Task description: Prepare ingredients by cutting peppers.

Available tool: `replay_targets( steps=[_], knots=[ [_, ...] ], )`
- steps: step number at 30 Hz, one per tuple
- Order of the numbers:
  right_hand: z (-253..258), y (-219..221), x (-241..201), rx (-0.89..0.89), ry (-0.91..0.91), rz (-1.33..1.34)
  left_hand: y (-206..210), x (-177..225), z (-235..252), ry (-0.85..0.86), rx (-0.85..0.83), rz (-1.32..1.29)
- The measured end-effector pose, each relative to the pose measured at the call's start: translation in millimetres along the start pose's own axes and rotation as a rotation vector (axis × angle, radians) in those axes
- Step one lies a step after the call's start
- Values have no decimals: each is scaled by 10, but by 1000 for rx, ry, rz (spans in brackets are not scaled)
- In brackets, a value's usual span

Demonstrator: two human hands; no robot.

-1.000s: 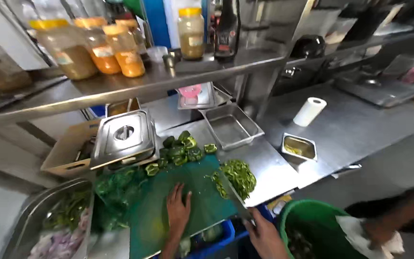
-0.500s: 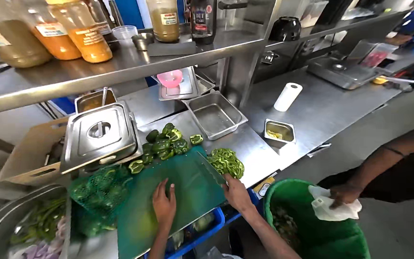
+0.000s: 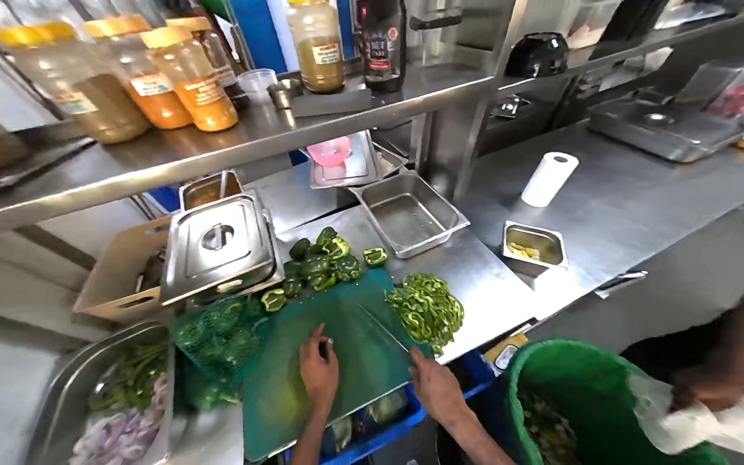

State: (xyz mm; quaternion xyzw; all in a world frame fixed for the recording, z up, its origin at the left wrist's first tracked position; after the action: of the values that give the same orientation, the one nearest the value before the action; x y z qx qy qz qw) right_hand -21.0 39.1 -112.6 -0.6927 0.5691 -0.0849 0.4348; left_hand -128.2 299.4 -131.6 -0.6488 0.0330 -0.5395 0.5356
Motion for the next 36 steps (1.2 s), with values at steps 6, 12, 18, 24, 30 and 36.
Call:
replay_targets(
  steps=[6,12,18,24,30,36],
  knots=[
    [60,22,68,17,-29,18,-5,-20,-7,-24,-3,-34],
    [79,21,123,43,-42,27,-52,58,134,-22,-64,-68],
    [61,-1,159,32,-20,33,-341,130,848,-51,-129,10],
    [8,35,112,57,49,84,-205,715,1863,177,-223,37],
    [-20,85,93,88,84,64,431,1154,2723,313,-516,485],
    [-18,111,118,65,57,85,336,1072,2773,317,-548,592]
  ],
)
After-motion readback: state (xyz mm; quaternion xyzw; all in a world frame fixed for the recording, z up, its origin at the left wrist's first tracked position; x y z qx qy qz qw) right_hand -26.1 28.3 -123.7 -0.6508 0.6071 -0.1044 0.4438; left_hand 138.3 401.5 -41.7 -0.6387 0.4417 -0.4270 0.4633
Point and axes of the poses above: each hand's wrist, its own z-axis towards the middle knuckle, its own y-axis out of the palm, x = y × z, the point moved 8 cm from there along z, towards the middle knuckle, and after that the axes turned 14 degrees about -x, right-handed, at the moved point
